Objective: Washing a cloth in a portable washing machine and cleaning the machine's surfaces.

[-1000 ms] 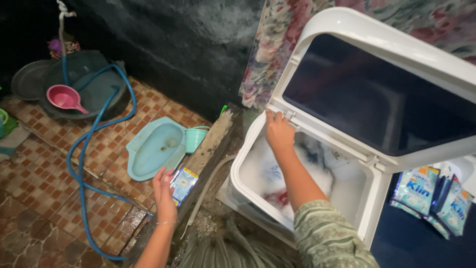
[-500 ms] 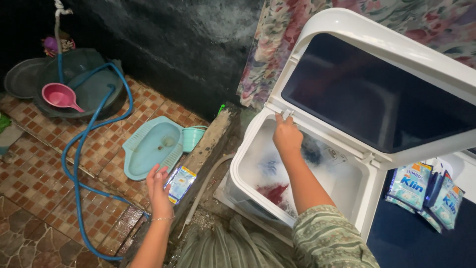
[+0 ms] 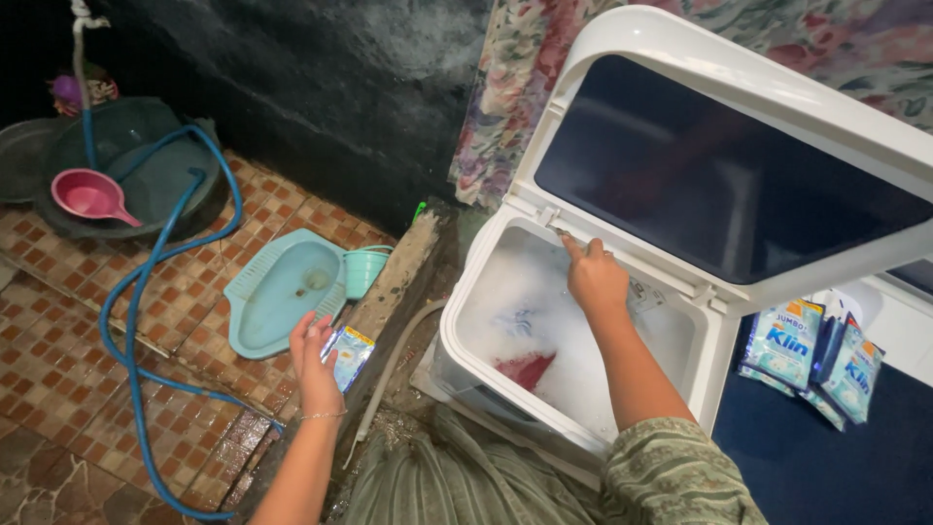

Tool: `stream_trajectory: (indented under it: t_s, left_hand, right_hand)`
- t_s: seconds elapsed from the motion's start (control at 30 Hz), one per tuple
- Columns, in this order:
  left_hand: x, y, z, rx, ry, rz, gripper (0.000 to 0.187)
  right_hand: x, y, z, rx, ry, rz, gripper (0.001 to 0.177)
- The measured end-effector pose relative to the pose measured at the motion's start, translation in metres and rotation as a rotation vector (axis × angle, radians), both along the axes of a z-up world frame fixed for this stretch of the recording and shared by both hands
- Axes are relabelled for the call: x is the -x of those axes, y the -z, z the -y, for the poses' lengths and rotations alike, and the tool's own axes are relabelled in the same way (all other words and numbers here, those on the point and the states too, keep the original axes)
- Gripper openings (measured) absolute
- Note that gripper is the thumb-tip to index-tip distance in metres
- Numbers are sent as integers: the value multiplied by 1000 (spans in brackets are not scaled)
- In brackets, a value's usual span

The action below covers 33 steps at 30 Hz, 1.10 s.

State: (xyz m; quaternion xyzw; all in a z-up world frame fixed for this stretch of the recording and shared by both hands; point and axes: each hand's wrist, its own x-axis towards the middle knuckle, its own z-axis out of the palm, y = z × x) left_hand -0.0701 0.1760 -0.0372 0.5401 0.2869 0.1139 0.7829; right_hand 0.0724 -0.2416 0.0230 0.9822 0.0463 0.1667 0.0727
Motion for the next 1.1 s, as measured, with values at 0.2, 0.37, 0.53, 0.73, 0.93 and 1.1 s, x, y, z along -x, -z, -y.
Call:
stream_trajectory:
  t_s: [0.2, 0.37, 0.53, 0.73, 0.93, 1.1]
  left_hand:
    - [4, -6, 7, 13, 14, 58, 47]
    - [6, 7, 24, 22, -11, -8, 47]
    - [21, 5, 38, 35, -7, -20, 48]
    - [41, 17, 23, -53, -2, -51, 49]
    - [46, 30, 24, -24, -23, -83, 47]
    - [27, 10, 45, -57, 59, -50, 45]
  right_hand:
    - [24, 8, 23, -119, -18, 36, 47]
    - [9, -27, -25, -6, -478, 209, 43]
    - [-49, -3, -30, 344, -732, 194, 27]
    - [-76, 12, 8, 927, -796, -48, 30]
    - [-62, 33, 80, 722, -837, 40, 32]
    - [-11, 15, 117, 1011, -656, -169, 23]
